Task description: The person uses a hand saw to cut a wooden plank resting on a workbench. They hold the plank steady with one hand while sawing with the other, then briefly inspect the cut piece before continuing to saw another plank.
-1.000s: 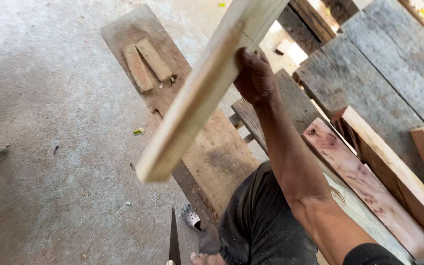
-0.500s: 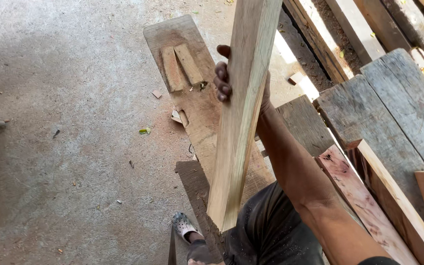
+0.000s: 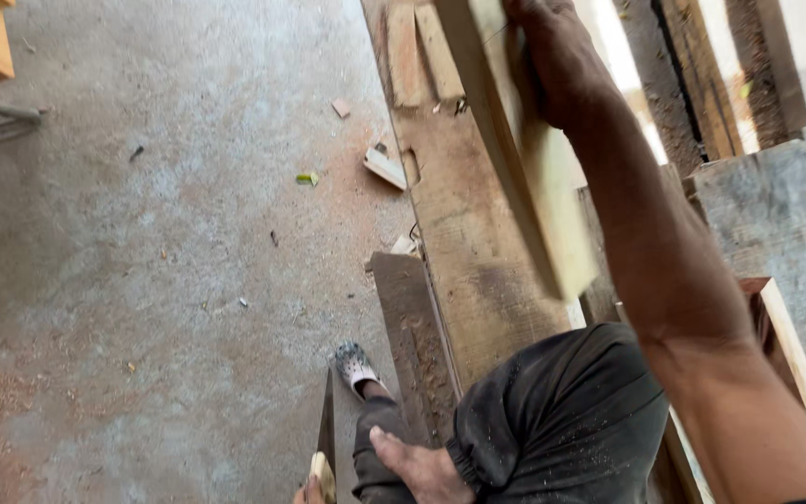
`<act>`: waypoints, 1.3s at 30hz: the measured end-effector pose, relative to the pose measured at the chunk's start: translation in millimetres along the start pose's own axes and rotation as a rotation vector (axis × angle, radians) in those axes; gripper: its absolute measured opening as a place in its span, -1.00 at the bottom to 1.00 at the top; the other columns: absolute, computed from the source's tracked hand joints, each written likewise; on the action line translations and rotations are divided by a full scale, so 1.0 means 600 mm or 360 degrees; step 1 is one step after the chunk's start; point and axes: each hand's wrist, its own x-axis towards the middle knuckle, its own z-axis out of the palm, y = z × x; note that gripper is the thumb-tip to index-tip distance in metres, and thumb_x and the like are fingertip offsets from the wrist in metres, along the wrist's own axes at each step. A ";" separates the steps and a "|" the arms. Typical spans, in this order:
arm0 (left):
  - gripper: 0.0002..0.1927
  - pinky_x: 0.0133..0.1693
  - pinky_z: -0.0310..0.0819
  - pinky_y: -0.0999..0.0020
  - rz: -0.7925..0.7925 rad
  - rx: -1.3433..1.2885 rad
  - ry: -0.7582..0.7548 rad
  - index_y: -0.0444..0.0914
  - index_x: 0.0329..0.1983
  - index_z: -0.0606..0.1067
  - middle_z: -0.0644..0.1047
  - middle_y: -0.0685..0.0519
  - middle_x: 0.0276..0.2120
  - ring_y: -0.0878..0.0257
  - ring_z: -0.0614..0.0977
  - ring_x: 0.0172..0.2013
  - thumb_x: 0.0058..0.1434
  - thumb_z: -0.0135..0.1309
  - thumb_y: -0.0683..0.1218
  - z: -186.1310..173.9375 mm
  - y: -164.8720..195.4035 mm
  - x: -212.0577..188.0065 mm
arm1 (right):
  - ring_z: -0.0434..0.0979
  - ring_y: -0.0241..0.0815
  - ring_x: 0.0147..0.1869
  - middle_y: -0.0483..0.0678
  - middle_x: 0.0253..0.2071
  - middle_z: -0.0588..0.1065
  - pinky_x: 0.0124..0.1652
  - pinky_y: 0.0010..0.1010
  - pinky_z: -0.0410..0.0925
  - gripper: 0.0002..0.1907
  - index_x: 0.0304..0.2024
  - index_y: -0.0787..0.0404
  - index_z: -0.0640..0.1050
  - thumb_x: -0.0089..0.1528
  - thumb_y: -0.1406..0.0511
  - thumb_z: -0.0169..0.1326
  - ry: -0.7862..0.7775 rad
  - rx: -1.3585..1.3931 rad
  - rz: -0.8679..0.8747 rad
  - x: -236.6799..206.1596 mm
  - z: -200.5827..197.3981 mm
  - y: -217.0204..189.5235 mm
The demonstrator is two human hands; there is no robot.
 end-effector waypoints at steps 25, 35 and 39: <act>-0.52 -0.66 0.34 0.31 0.0602 -0.0205 -0.0343 -0.39 -0.14 0.51 0.40 0.00 -0.68 0.22 0.43 -0.73 0.43 -0.16 0.13 -0.041 0.041 0.000 | 0.22 0.18 0.40 0.26 0.37 0.27 0.25 0.12 0.17 0.01 0.40 0.31 0.40 0.11 -0.16 0.32 -0.0294 -0.2006 0.0358 -0.215 -0.030 0.185; -0.53 -0.65 0.41 0.32 0.0577 -0.0946 -0.0269 -0.35 -0.20 0.42 0.41 0.03 -0.65 0.23 0.47 -0.69 0.48 -0.20 0.16 -0.023 0.128 -0.095 | 0.37 0.12 0.32 0.18 0.23 0.45 0.22 0.06 0.24 -0.24 0.30 0.21 0.47 0.16 -0.04 0.27 -0.0381 -0.1982 0.0644 -0.416 -0.009 0.073; -0.57 -0.58 0.41 0.40 0.1130 -0.1128 -0.0072 -0.31 -0.12 0.39 0.44 0.05 -0.63 0.26 0.48 -0.65 0.49 -0.19 0.17 -0.011 0.126 -0.210 | 0.50 0.09 0.16 0.10 0.01 0.56 0.17 -0.01 0.33 -0.35 0.22 0.16 0.52 0.20 -0.03 0.25 -0.0354 -0.2148 0.0529 -0.476 0.007 0.036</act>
